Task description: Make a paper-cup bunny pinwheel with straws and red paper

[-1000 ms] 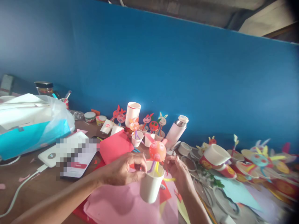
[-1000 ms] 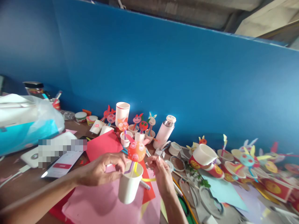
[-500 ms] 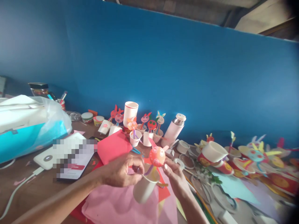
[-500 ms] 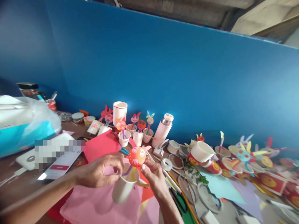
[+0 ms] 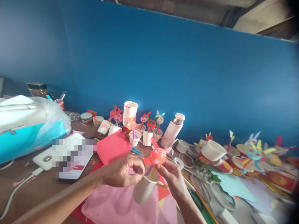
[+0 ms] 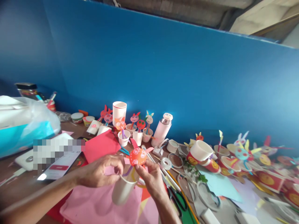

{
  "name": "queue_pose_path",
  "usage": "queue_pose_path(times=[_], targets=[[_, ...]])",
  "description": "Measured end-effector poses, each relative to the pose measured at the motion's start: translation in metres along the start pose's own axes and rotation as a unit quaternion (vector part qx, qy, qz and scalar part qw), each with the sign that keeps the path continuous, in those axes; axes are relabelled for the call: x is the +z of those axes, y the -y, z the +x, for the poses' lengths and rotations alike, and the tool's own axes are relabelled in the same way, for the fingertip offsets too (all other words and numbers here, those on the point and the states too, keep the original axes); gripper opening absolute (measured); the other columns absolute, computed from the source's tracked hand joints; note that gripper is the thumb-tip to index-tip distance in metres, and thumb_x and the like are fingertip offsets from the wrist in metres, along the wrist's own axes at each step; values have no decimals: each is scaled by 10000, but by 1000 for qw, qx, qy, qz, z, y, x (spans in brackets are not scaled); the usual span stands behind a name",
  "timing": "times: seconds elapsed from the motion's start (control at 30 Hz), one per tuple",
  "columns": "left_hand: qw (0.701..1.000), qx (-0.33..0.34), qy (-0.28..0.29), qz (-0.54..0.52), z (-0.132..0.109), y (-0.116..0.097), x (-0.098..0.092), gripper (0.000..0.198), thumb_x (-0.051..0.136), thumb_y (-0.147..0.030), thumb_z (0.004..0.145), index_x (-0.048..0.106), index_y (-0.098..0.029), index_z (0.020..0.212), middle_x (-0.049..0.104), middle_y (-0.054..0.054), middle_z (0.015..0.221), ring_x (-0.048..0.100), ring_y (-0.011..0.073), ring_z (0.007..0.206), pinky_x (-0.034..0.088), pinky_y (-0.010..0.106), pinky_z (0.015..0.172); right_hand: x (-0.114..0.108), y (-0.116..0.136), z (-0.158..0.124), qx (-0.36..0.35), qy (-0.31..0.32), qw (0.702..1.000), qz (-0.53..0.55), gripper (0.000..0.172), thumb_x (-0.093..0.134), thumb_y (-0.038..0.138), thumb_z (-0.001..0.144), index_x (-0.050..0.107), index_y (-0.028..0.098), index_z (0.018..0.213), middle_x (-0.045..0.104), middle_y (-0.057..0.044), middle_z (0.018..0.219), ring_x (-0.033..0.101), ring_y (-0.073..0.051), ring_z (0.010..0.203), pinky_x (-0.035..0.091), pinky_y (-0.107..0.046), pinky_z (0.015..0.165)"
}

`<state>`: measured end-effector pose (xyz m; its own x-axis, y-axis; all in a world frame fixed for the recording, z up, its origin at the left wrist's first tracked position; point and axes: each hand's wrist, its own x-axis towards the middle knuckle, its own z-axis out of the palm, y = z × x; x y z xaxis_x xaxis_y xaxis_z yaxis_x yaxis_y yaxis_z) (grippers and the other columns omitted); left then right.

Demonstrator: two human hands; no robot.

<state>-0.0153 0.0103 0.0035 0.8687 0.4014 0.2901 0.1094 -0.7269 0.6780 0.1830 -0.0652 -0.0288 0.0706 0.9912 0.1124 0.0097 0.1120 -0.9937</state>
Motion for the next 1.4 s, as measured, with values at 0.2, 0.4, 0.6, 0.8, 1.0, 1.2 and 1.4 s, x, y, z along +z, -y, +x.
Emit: queue_pose_path(times=[0.2, 0.4, 0.6, 0.8, 1.0, 1.2, 1.4], targets=[[1000, -14, 9, -25, 1, 4, 1, 60, 523, -127, 745, 567, -161, 721, 622, 12, 771, 555, 121, 722, 438, 254, 724, 3, 0, 1, 6, -26, 1000, -1, 260, 660, 378, 759, 723, 196, 934, 712, -55, 912, 614, -242, 877, 443, -376, 847], [994, -60, 5, -90, 0, 5, -2, 224, 537, -158, 759, 644, -186, 954, 583, 47, 1008, 553, 147, 834, 440, 247, 705, 6, 3, -1, -19, -22, 999, -21, 283, 632, 379, 783, 712, 200, 987, 711, -68, 959, 615, -263, 930, 445, -398, 866], [976, -138, -66, -157, 6, 7, 3, 243, 576, -340, 790, 681, -139, 877, 558, 24, 836, 497, 125, 716, 405, 242, 665, 17, 4, -4, -43, -40, 991, -123, 241, 617, 372, 794, 720, 199, 927, 711, -55, 923, 610, -252, 925, 441, -347, 851], [955, -181, -65, -227, 5, 10, 16, 284, 583, -381, 786, 644, -110, 844, 529, 4, 751, 506, 123, 683, 408, 218, 604, 25, -4, -6, -55, -46, 986, -150, 201, 598, 348, 809, 706, 218, 919, 696, -37, 953, 600, -225, 919, 425, -312, 833], [953, -173, -99, -227, 5, 7, 20, 258, 580, -347, 785, 659, -105, 825, 579, 37, 826, 556, 160, 771, 447, 233, 673, 28, -8, -6, -45, -78, 976, -200, 216, 573, 373, 805, 673, 187, 760, 655, -24, 759, 564, -190, 739, 423, -289, 716], [943, -200, -118, -238, 5, 8, 24, 264, 576, -351, 775, 660, -102, 803, 612, 50, 840, 583, 172, 762, 459, 225, 644, 32, -6, -5, -40, -93, 974, -204, 267, 573, 375, 787, 602, 172, 615, 626, -26, 699, 549, -180, 694, 416, -280, 681], [938, -221, -131, -232, 6, 14, 26, 309, 592, -384, 746, 667, -93, 817, 650, 54, 775, 601, 201, 765, 460, 246, 665, 29, -7, -2, -4, -78, 980, -183, 271, 584, 404, 770, 653, 164, 663, 625, -14, 666, 553, -171, 659, 416, -254, 633]])
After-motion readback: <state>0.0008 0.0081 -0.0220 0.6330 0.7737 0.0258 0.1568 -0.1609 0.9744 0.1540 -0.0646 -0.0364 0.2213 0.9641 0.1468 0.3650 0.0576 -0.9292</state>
